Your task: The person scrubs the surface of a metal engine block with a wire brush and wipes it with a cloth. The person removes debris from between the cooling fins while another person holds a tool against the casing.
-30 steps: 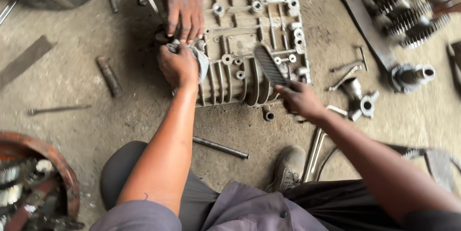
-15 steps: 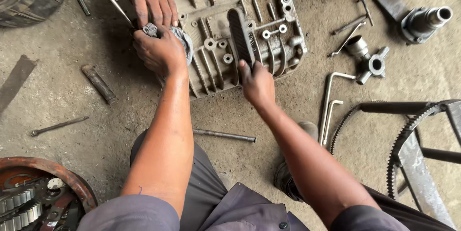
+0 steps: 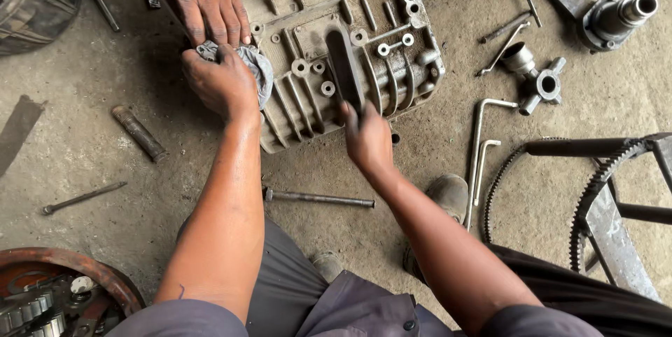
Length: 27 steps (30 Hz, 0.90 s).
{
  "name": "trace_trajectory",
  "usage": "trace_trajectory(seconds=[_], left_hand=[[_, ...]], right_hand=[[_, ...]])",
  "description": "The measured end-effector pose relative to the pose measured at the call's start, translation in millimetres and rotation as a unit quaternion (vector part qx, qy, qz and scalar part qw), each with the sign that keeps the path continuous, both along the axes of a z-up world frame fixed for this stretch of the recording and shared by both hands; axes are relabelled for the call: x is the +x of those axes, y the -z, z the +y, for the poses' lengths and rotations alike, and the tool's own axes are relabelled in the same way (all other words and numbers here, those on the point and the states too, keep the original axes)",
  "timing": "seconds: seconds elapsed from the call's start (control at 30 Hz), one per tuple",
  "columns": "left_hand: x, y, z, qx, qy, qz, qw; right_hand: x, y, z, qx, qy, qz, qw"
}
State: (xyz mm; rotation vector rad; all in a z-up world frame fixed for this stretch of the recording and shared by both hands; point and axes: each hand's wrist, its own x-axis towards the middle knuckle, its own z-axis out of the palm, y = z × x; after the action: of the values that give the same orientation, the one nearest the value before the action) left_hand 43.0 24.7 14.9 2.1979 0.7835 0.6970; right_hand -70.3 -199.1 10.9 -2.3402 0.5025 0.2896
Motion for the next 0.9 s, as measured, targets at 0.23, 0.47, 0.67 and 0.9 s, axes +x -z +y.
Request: trace_trajectory(seconds=[0.23, 0.47, 0.67, 0.9], left_hand=[[0.8, -19.1, -7.7, -0.028, -0.012, 0.065, 0.997], [-3.0, -7.4, 1.4, -0.022, 0.028, 0.032, 0.999], [-2.8, -14.2, -1.0, -0.066, 0.008, 0.053, 0.996], [-1.4, -4.5, -1.6, -0.003, -0.002, 0.009, 1.000]], right_hand=[[-82.1, 8.8, -13.9, 0.032, 0.019, -0.022, 0.999], [-32.5, 8.7, -1.5, 0.040, 0.019, -0.051, 0.998], [-76.3, 1.5, -10.8, 0.043, 0.027, 0.029, 0.998], [-32.2, -8.2, -5.2, 0.041, 0.014, 0.024, 0.999]])
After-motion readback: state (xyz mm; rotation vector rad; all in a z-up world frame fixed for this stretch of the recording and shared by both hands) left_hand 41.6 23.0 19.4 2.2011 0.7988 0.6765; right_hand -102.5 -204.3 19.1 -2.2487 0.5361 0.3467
